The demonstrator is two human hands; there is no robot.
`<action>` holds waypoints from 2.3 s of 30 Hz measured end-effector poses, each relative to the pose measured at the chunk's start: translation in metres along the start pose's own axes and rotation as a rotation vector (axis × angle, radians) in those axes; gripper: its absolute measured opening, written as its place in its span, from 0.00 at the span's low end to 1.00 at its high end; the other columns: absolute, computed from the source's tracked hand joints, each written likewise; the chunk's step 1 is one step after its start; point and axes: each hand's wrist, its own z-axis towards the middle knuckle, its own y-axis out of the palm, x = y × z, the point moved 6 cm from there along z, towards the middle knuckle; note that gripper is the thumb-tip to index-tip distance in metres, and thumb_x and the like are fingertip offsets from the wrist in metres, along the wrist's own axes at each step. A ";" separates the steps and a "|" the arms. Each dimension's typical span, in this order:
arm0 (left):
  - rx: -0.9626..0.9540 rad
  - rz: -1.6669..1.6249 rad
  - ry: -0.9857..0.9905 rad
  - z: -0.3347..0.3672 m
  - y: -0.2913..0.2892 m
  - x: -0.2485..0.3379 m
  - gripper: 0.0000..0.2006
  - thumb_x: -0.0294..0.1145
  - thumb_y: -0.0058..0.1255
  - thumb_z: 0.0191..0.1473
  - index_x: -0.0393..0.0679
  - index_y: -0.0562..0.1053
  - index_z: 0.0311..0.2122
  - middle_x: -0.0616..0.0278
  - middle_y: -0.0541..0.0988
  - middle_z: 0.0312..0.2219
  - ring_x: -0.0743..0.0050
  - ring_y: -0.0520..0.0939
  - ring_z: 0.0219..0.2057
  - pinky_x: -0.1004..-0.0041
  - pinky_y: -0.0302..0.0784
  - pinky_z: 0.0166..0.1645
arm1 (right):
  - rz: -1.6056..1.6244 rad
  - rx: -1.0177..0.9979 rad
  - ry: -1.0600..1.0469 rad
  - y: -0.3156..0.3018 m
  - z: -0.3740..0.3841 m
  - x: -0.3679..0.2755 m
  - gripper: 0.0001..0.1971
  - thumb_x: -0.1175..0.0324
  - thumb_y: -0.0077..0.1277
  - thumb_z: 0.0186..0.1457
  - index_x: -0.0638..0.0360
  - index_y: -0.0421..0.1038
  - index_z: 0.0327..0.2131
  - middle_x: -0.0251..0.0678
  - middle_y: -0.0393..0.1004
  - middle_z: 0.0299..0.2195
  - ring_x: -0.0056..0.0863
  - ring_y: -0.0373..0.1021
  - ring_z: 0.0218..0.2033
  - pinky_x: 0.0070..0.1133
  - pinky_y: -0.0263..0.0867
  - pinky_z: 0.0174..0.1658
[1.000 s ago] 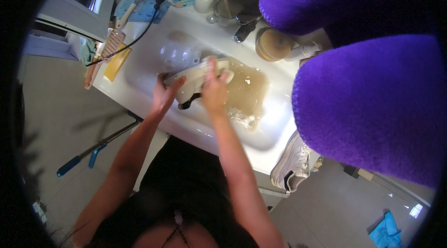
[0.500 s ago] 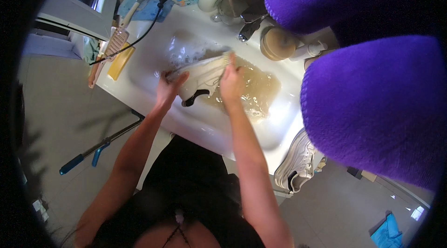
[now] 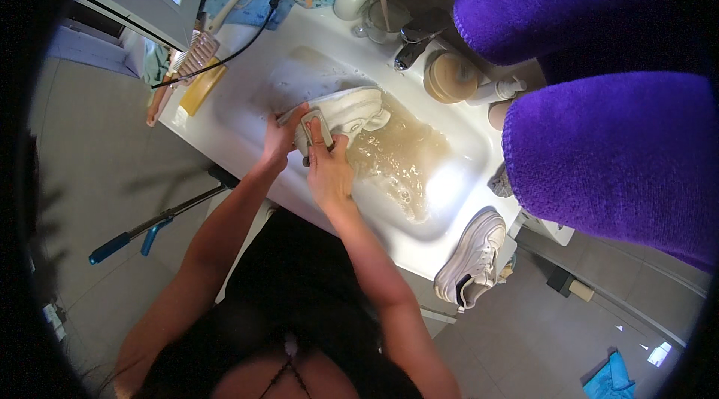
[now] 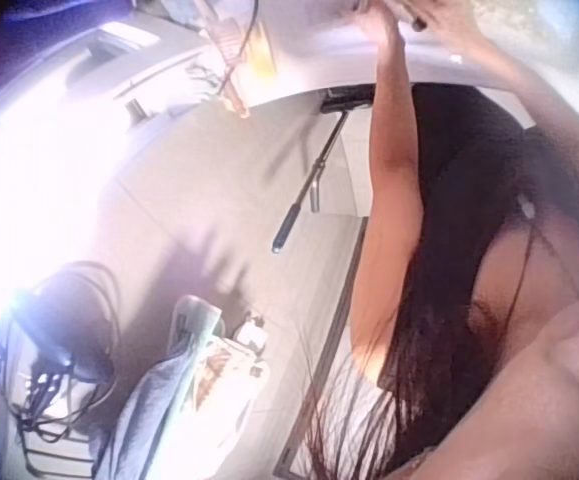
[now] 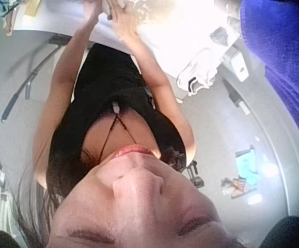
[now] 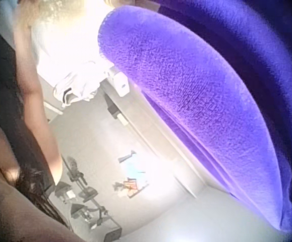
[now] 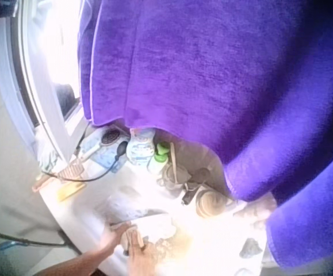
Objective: The person cleans a pair of white sneakers in a sink using a brush and soapy water, scrubbing the uppers, soles, and interiors.
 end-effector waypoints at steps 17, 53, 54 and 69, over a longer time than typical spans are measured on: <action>-0.143 -0.062 -0.185 -0.027 0.010 0.025 0.28 0.47 0.62 0.35 0.33 0.69 0.37 0.56 0.74 0.30 0.71 0.77 0.28 0.71 0.75 0.28 | 0.453 0.155 0.351 0.013 0.004 0.167 0.23 0.67 0.43 0.55 0.48 0.57 0.56 0.45 0.64 0.41 0.34 0.66 0.36 0.21 0.61 0.43; -0.183 -0.034 -0.263 0.010 0.003 -0.002 0.31 0.58 0.54 0.40 0.39 0.68 0.40 0.60 0.74 0.29 0.74 0.77 0.24 0.75 0.76 0.26 | -0.130 0.068 0.442 0.009 0.063 0.196 0.23 0.66 0.39 0.55 0.42 0.54 0.56 0.51 0.68 0.34 0.44 0.69 0.32 0.35 0.63 0.42; -0.174 -0.072 -0.279 0.010 0.002 -0.001 0.32 0.60 0.52 0.41 0.40 0.68 0.41 0.60 0.74 0.29 0.74 0.78 0.24 0.74 0.77 0.26 | -0.156 0.170 0.509 0.013 0.047 0.210 0.22 0.66 0.38 0.55 0.44 0.55 0.55 0.49 0.69 0.30 0.42 0.68 0.30 0.33 0.63 0.40; -0.326 -0.096 -0.493 0.026 -0.008 -0.024 0.36 0.69 0.32 0.46 0.43 0.67 0.46 0.57 0.76 0.29 0.64 0.80 0.24 0.74 0.80 0.22 | 0.223 -0.027 0.007 -0.009 0.016 0.038 0.24 0.71 0.46 0.52 0.36 0.61 0.53 0.43 0.62 0.29 0.39 0.63 0.26 0.28 0.64 0.35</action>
